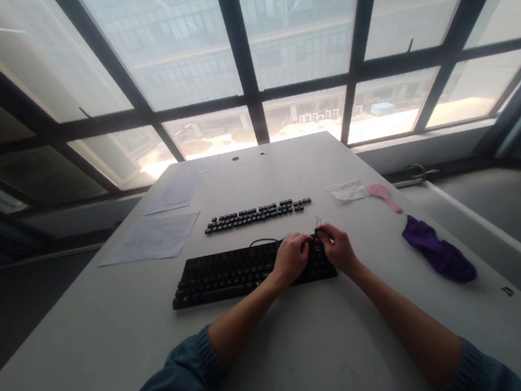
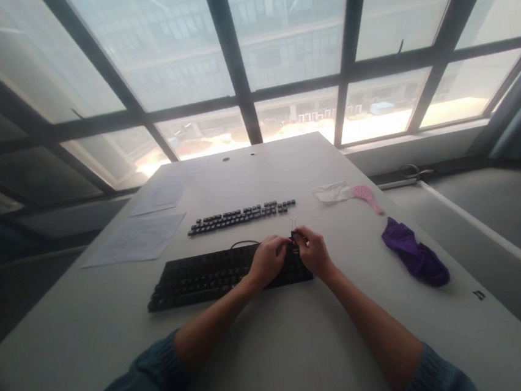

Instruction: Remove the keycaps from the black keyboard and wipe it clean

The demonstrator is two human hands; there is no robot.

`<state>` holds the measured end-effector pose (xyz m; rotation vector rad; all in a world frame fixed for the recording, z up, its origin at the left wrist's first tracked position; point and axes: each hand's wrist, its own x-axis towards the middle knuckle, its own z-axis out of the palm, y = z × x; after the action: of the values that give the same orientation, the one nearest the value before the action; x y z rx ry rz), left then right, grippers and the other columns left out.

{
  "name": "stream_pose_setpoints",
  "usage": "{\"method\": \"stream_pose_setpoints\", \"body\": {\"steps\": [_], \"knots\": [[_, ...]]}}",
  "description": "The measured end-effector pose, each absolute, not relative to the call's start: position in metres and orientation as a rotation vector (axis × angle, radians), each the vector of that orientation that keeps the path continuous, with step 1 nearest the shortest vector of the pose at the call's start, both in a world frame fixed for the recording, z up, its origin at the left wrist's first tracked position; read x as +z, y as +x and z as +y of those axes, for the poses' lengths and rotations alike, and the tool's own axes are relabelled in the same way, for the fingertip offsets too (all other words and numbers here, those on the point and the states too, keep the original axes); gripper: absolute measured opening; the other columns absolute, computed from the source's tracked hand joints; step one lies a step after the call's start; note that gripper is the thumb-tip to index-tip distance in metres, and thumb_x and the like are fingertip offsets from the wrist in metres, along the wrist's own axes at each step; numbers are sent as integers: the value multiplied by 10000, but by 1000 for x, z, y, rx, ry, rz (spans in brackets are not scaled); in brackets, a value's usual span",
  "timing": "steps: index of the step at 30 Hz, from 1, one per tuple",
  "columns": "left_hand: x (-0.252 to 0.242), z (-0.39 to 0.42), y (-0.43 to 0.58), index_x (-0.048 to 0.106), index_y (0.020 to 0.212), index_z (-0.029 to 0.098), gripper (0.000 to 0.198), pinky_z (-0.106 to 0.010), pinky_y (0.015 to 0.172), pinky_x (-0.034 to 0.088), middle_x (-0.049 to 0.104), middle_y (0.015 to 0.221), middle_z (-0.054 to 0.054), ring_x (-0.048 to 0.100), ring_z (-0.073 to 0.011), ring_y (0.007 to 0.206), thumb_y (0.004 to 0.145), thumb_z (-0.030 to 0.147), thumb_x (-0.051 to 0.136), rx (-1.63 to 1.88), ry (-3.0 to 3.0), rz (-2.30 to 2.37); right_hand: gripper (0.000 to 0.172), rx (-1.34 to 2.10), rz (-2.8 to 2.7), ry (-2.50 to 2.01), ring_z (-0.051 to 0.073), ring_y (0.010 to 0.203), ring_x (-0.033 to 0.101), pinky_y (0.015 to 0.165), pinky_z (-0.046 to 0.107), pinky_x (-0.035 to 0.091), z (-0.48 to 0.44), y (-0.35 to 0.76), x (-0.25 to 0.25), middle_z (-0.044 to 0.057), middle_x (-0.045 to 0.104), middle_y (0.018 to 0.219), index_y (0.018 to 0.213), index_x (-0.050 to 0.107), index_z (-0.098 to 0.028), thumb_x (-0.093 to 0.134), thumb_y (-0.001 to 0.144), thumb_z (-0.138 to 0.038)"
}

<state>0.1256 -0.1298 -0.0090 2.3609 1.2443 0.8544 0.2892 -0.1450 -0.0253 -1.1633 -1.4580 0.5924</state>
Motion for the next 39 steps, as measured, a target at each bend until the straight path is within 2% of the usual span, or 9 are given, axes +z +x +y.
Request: {"method": "stream_pose_setpoints", "body": {"steps": [8, 12, 15, 24, 29, 34, 39], "knots": [[-9, -133, 123, 697, 976, 216, 202, -345, 888, 478, 681, 943, -57, 598, -221, 926, 878, 147, 535, 827, 2419, 1242, 195, 444, -1649, -1161, 215, 765, 618, 733, 317, 478, -153, 293, -28, 52, 683, 804, 835, 663, -217, 513, 934, -292], [-3, -129, 127, 706, 915, 227, 117, -346, 850, 483, 663, 912, -55, 595, -234, 901, 808, 259, 669, 684, 2489, 1164, 179, 421, -1575, -1157, 219, 789, 634, 756, 325, 489, -156, 292, -32, 56, 698, 833, 852, 675, -212, 532, 927, -289], [-3, -124, 132, 718, 871, 222, 123, -339, 801, 484, 660, 894, -57, 594, -242, 898, 801, 323, 712, 614, 2503, 1157, 165, 470, -1435, -1190, 209, 745, 635, 723, 314, 500, -156, 290, -36, 48, 699, 805, 862, 679, -197, 554, 909, -294], [-12, -126, 134, 739, 989, 243, 179, -329, 857, 461, 695, 918, -25, 587, -209, 904, 813, 279, 753, 771, 2388, 1112, 257, 661, -1019, -1132, 153, 589, 578, 615, 270, 484, -148, 289, -41, 0, 619, 625, 744, 614, -174, 580, 903, -372], [-10, -126, 133, 730, 1024, 252, 191, -331, 882, 470, 687, 958, -32, 598, -212, 951, 838, 293, 730, 860, 2316, 1062, 220, 597, -1110, -1152, 165, 654, 594, 642, 274, 489, -151, 288, -38, 21, 651, 706, 797, 651, -169, 606, 887, -366], [-10, -126, 133, 618, 1212, 242, 412, -333, 891, 481, 701, 959, -17, 603, -206, 955, 821, 206, 742, 937, 2256, 1028, 231, 573, -1127, -1189, 177, 668, 626, 657, 281, 503, -153, 285, -34, 30, 670, 730, 858, 663, -168, 579, 905, -377], [-8, -128, 135, 657, 1082, 244, 198, -352, 909, 477, 684, 1024, -36, 577, -215, 983, 886, 247, 681, 854, 2482, 980, 295, 592, -976, -1257, 176, 597, 609, 598, 280, 496, -149, 285, -34, 31, 660, 657, 802, 632, -164, 580, 899, -438]]}}
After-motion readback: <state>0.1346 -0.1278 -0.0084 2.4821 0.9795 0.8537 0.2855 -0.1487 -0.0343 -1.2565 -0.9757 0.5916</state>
